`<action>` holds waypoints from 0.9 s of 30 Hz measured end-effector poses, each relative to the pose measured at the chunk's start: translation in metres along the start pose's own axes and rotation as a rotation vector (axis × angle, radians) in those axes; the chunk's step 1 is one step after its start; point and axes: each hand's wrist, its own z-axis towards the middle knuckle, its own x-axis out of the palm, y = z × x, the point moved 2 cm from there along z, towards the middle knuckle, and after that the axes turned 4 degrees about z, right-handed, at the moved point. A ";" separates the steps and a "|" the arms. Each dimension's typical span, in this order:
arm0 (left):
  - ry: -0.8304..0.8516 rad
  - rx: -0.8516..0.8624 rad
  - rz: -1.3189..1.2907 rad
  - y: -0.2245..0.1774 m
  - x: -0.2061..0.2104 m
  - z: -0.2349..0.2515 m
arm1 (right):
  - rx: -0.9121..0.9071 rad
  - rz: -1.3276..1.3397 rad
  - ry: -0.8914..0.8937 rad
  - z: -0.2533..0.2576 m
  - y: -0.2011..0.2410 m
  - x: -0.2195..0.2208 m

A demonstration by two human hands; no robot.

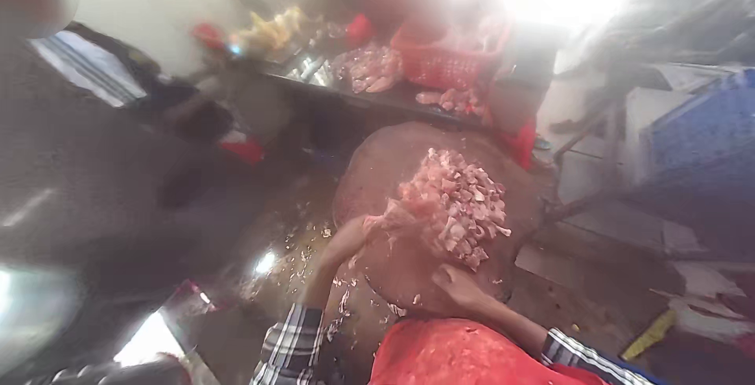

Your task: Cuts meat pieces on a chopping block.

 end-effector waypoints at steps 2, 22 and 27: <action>0.073 -0.019 -0.510 0.038 0.026 -0.023 | 0.022 0.180 -0.006 0.004 -0.008 -0.018; -0.105 -0.380 -1.415 0.157 0.202 -0.056 | -0.176 -0.324 0.169 0.037 0.059 0.037; -0.071 -0.316 -1.613 0.176 0.220 -0.085 | -0.311 -0.241 0.136 0.002 0.125 0.033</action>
